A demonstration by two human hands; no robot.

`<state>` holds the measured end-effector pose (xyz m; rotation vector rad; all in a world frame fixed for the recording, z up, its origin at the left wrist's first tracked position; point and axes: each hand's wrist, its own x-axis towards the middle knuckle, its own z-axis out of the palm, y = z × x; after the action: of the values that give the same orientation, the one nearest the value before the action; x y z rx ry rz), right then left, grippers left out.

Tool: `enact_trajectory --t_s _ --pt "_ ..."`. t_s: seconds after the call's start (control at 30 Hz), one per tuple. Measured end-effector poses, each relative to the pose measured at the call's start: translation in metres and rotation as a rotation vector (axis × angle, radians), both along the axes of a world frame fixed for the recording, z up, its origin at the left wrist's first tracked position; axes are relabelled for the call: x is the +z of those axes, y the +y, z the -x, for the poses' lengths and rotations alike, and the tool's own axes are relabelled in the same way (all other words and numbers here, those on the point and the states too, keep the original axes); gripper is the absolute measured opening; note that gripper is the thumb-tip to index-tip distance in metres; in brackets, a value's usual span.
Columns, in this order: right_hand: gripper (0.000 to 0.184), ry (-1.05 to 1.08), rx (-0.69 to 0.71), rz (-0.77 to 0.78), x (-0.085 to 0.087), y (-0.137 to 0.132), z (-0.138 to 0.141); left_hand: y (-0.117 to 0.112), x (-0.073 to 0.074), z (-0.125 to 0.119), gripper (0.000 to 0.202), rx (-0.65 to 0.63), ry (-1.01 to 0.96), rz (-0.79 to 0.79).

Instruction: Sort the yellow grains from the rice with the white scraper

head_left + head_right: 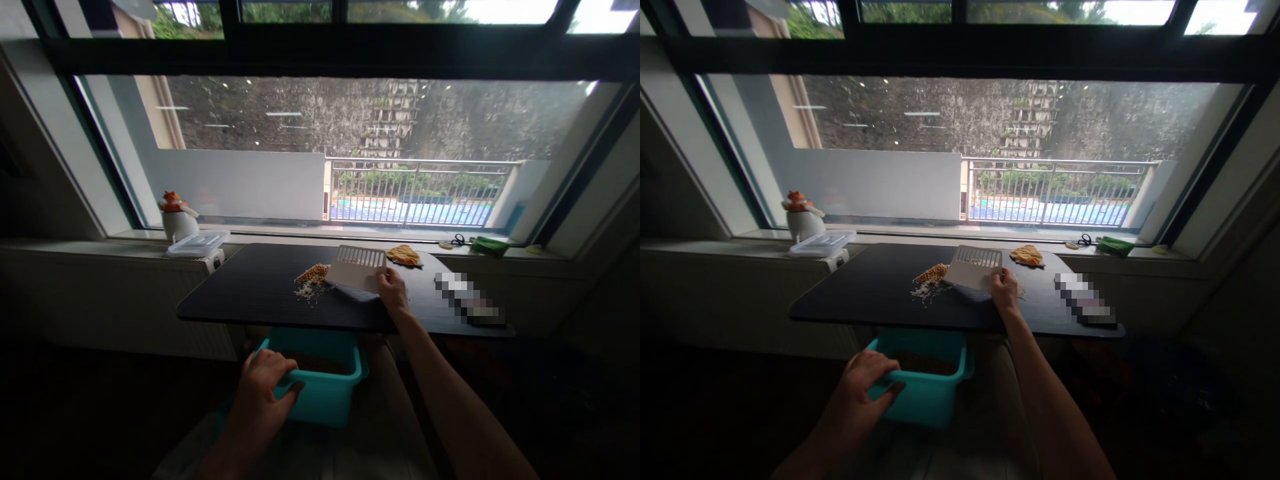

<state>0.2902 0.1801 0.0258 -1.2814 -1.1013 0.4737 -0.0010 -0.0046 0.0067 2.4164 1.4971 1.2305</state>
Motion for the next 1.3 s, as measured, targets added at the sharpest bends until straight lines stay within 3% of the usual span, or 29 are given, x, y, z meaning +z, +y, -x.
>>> enact_trajectory --t_s 0.3,0.83,1.3 --pt "0.030 -0.013 0.047 -0.005 -0.009 0.004 0.008 0.001 0.000 -0.001 0.006 -0.001 0.000 0.005" --pt "0.042 0.035 0.075 0.022 0.003 -0.014 0.005 0.001 -0.001 -0.002 0.009 -0.016 -0.013 0.007" --pt "0.038 0.053 0.118 0.032 0.006 -0.020 0.003 0.002 -0.006 0.000 0.011 -0.020 -0.020 0.022"
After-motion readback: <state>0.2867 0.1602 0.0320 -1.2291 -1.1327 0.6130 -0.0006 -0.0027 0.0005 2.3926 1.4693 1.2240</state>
